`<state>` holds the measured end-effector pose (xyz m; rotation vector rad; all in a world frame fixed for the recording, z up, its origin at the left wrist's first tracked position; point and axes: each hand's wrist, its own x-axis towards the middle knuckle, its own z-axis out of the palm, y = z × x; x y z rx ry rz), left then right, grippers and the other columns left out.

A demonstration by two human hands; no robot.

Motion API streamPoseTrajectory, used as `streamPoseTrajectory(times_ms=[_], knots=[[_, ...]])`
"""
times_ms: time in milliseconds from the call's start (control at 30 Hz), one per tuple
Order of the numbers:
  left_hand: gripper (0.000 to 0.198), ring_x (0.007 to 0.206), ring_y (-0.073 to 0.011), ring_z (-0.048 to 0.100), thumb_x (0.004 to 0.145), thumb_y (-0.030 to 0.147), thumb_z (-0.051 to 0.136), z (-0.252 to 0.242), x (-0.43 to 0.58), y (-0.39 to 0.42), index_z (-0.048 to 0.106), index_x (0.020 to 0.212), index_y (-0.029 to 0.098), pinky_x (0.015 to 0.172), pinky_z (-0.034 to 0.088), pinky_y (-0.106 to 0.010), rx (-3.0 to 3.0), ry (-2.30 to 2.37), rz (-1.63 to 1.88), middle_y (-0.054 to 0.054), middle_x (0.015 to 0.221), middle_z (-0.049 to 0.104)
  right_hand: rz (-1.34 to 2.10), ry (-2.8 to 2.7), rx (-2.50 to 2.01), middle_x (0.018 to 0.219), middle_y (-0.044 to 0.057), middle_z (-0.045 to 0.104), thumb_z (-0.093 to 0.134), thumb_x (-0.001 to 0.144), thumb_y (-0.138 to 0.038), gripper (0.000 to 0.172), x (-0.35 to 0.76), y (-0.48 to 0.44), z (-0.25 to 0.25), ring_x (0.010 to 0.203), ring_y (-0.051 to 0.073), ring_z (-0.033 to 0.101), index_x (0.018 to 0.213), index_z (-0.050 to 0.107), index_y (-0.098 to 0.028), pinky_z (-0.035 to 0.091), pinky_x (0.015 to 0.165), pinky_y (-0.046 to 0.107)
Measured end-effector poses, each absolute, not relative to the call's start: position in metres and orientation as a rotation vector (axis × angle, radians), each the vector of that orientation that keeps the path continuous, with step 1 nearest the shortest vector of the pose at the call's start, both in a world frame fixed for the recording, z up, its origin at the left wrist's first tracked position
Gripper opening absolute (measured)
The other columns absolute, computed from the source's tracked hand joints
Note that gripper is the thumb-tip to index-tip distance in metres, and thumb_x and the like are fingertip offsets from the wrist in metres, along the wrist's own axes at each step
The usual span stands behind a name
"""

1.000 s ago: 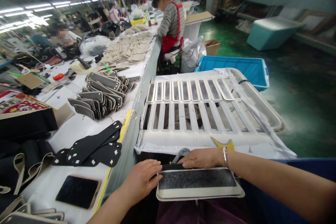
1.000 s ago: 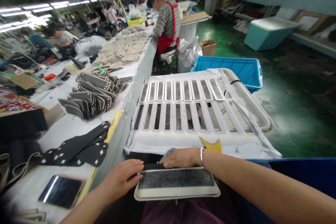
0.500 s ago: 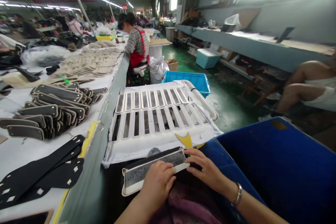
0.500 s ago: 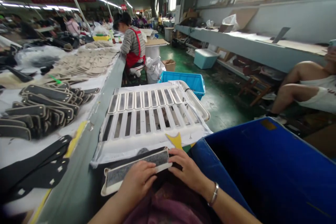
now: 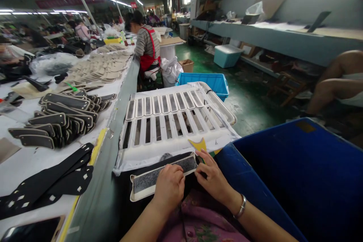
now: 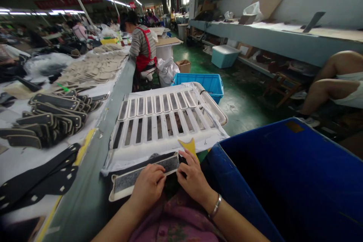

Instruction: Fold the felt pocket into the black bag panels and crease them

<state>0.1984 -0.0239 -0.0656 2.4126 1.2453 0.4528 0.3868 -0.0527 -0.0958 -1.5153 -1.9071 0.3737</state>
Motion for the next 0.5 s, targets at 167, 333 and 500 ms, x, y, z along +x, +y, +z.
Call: streamPoseTrajectory(times_ms=[167,333,500], knots=[[0.013,0.081,-0.0195,0.052,0.078,0.010,0.052,-0.060,0.206,-0.017,0.058,0.070,0.019,0.073,0.043,-0.033,2.415,1.332,0.302,-0.003,0.086,0.058,0.379,-1.801,-1.626,0.136,0.012,0.042,0.050,0.075,-0.011,0.010,0.375,-0.051,-0.102,0.132,0.028,0.031,0.071,0.052,-0.019,0.033,0.104,0.052],[0.009,0.083,-0.0210,0.051,0.078,0.012,0.052,-0.056,0.208,-0.012,0.056,0.075,0.019,0.073,0.043,-0.033,2.414,1.392,0.185,-0.004,0.087,0.056,0.238,-1.700,-1.685,0.133,0.014,0.044,0.046,0.080,-0.011,0.034,0.366,-0.057,-0.102,0.134,0.026,0.028,0.112,0.052,-0.019,0.037,0.104,0.047],[0.008,0.084,-0.0211,0.052,0.078,0.012,0.050,-0.055,0.212,-0.011,0.056,0.076,0.019,0.075,0.043,-0.033,2.398,1.400,0.131,-0.004,0.085,0.056,-0.253,-2.110,-1.416,0.130,0.007,0.053,0.039,0.085,-0.007,0.040,0.360,-0.080,-0.107,0.133,0.025,0.031,0.118,0.058,-0.021,0.019,0.112,0.050]])
